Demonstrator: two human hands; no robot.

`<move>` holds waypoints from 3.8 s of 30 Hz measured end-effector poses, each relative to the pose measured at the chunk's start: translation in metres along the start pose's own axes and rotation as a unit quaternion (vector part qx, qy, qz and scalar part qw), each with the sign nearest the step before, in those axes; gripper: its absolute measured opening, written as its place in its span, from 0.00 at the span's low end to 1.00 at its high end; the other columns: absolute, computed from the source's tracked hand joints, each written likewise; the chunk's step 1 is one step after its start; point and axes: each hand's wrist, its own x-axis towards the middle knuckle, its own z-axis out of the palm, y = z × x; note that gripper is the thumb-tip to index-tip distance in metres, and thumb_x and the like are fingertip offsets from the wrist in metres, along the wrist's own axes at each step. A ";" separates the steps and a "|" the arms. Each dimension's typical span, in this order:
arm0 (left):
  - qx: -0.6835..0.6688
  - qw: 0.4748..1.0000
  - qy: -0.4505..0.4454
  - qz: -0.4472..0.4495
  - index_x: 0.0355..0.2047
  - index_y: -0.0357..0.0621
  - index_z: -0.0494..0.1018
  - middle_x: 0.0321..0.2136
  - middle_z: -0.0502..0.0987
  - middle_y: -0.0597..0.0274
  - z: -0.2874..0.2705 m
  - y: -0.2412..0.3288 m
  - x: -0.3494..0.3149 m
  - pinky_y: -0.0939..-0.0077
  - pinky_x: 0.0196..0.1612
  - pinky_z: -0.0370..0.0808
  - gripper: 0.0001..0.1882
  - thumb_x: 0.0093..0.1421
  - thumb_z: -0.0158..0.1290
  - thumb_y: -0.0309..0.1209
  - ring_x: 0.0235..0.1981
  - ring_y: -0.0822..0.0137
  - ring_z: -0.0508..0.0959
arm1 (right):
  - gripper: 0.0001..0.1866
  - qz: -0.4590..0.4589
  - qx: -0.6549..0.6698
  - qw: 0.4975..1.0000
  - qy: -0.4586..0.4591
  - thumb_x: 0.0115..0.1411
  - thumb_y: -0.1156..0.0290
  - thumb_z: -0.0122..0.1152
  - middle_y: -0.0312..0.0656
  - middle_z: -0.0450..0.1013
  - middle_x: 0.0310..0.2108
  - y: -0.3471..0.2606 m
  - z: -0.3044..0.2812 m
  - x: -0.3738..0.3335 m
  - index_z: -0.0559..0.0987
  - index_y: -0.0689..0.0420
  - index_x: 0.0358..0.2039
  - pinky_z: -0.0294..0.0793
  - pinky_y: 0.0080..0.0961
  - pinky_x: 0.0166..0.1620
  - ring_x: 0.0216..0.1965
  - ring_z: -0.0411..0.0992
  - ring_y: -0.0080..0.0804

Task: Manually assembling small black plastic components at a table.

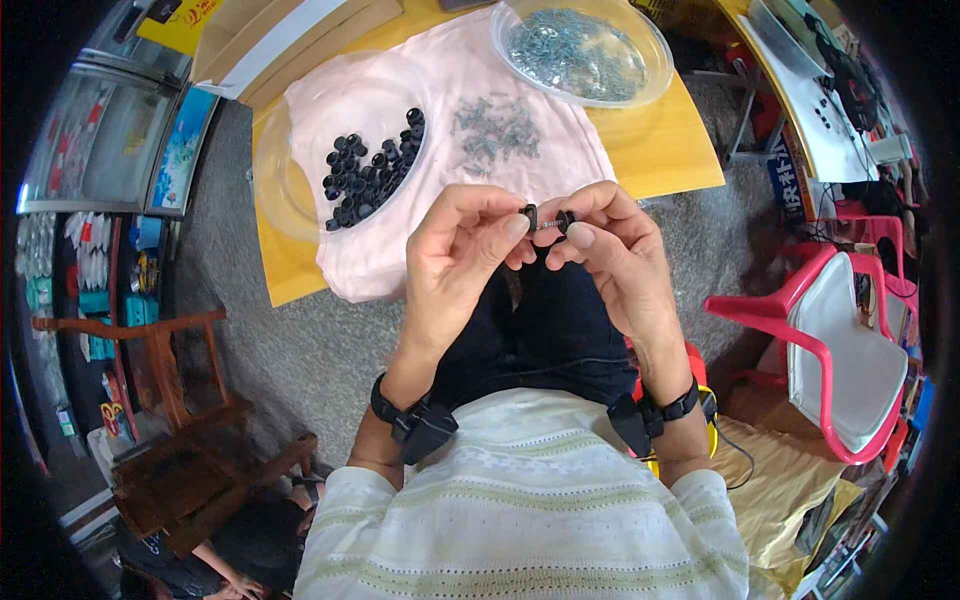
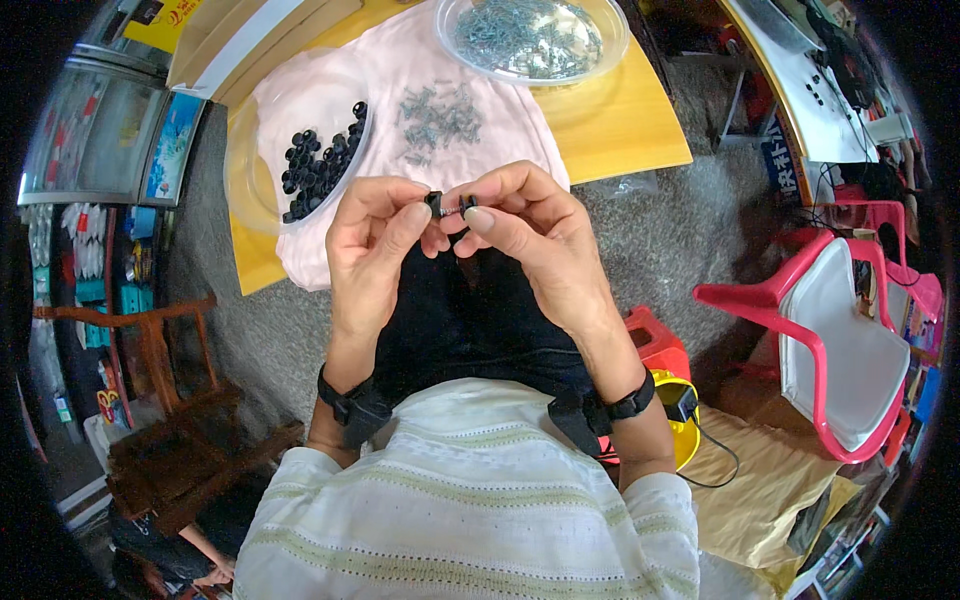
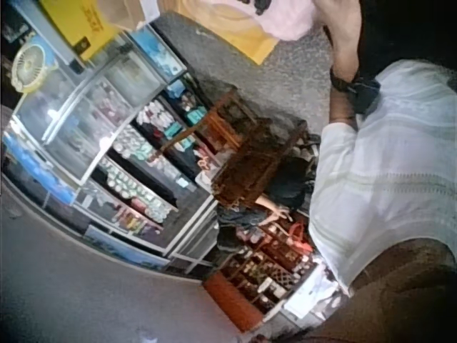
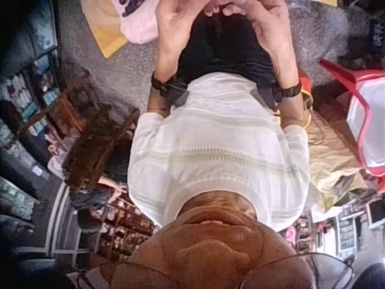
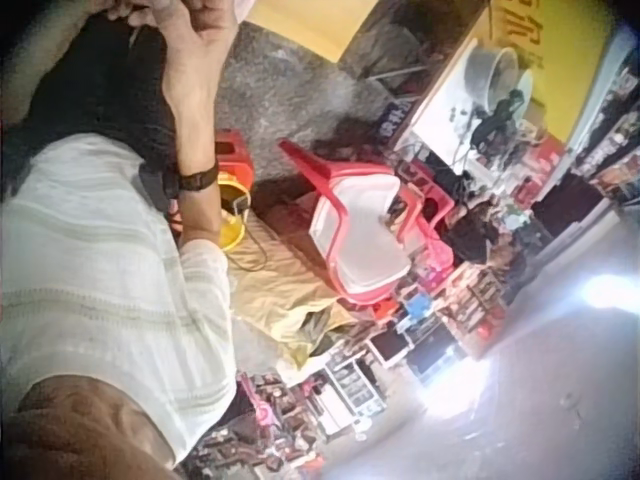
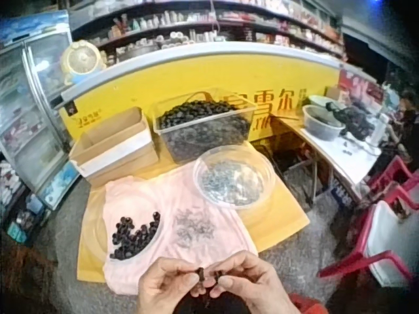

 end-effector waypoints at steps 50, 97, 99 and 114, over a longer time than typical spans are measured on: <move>-0.093 0.996 0.003 0.002 0.41 0.33 0.69 0.33 0.76 0.54 0.003 -0.007 0.003 0.76 0.34 0.77 0.12 0.57 0.55 0.22 0.30 0.67 0.78 | 0.12 0.085 0.198 0.976 -0.027 0.59 0.71 0.57 0.46 0.75 0.39 0.013 -0.023 0.010 0.74 0.61 0.43 0.80 0.21 0.31 0.38 0.76 0.30; -0.047 0.999 0.011 0.007 0.40 0.32 0.70 0.35 0.76 0.55 0.003 -0.015 0.007 0.75 0.39 0.78 0.11 0.56 0.54 0.19 0.33 0.67 0.79 | 0.17 -0.237 -0.452 0.859 0.044 0.50 0.83 0.60 0.44 0.74 0.32 -0.003 0.006 -0.004 0.75 0.63 0.43 0.74 0.25 0.33 0.31 0.74 0.34; -0.045 0.999 0.009 0.008 0.40 0.32 0.70 0.35 0.76 0.55 0.004 -0.015 0.007 0.75 0.39 0.78 0.11 0.56 0.54 0.18 0.33 0.67 0.79 | 0.18 -0.243 -0.465 0.850 0.041 0.49 0.84 0.60 0.44 0.74 0.34 -0.003 0.006 -0.004 0.75 0.63 0.44 0.74 0.25 0.34 0.32 0.74 0.35; -0.032 0.999 0.035 0.003 0.39 0.33 0.70 0.34 0.76 0.54 0.002 -0.021 0.005 0.76 0.36 0.78 0.10 0.56 0.55 0.20 0.33 0.68 0.78 | 0.21 -0.269 -0.488 0.830 0.030 0.46 0.87 0.59 0.47 0.74 0.35 0.003 0.004 -0.002 0.74 0.65 0.44 0.74 0.26 0.37 0.34 0.74 0.38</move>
